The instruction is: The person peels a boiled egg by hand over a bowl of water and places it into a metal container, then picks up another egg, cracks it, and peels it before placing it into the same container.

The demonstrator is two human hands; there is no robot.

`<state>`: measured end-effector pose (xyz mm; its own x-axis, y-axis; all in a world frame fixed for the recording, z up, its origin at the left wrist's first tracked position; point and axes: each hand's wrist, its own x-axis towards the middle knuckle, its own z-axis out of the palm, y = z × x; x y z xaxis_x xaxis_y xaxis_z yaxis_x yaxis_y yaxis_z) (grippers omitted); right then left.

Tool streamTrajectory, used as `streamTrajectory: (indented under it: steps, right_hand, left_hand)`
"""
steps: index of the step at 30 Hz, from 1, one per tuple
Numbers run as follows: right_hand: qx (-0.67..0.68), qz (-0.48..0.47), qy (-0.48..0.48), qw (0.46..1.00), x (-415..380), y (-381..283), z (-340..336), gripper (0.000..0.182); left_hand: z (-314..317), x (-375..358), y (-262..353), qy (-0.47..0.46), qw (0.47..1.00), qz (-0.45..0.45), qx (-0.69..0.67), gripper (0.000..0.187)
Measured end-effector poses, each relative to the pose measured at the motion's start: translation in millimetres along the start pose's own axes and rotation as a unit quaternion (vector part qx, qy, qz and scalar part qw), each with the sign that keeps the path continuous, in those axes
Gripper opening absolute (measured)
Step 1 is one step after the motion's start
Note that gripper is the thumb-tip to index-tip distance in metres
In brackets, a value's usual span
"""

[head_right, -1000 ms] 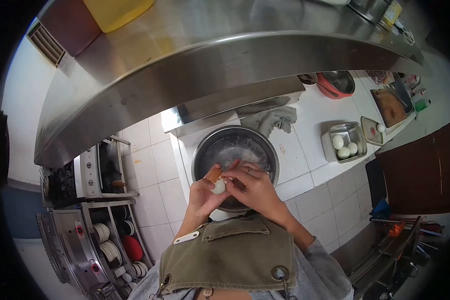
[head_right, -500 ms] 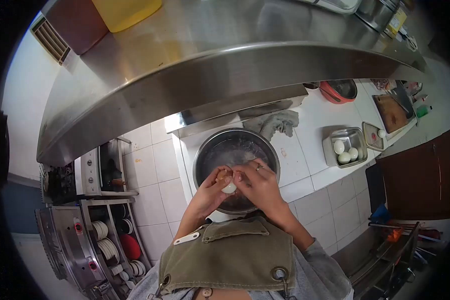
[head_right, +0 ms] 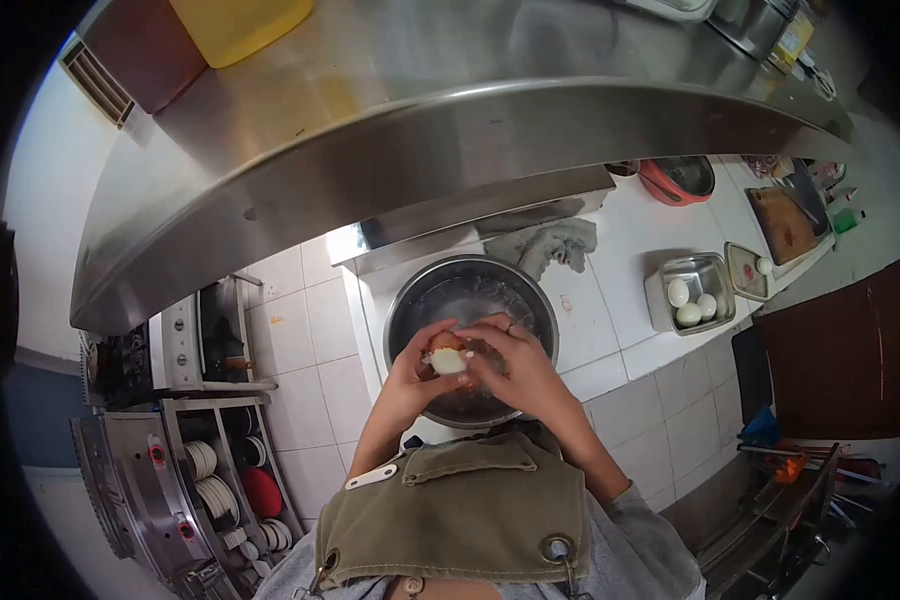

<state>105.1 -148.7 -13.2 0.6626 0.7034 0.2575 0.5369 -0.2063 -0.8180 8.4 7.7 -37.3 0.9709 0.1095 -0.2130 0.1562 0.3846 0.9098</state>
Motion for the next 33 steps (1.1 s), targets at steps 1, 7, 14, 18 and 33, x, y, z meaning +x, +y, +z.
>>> streamTrajectory:
  steps: [1, 7, 14, 18, 33]
  right_hand:
    - [0.0, 0.0, 0.0, 1.0, 0.4, -2.1, 0.4, 0.03]
    - [0.099, 0.077, -0.016, 0.992, -1.2, -0.3, 0.7, 0.031]
    - [-0.109, -0.058, 0.009, 0.992, -13.0, 2.6, 3.4, 0.032]
    - [-0.217, -0.095, 0.026, 0.971, -18.6, 4.6, 8.5, 0.032]
    - [-0.097, -0.05, 0.062, 0.992, -1.8, 10.5, -7.5, 0.022]
  left_hand:
    - [0.5, 0.1, -0.7, 0.006, 1.0, 0.011, 0.005, 0.066]
    - [1.0, -1.4, -2.1, 0.002, 0.998, 0.025, 0.057, 0.066]
    - [3.8, -5.2, 10.0, 0.01, 0.993, 0.009, 0.117, 0.065]
    - [3.9, -6.7, 9.3, 0.013, 0.995, 0.012, 0.096, 0.065]
    - [-1.0, -5.8, 8.6, -0.01, 1.0, -0.024, 0.015, 0.066]
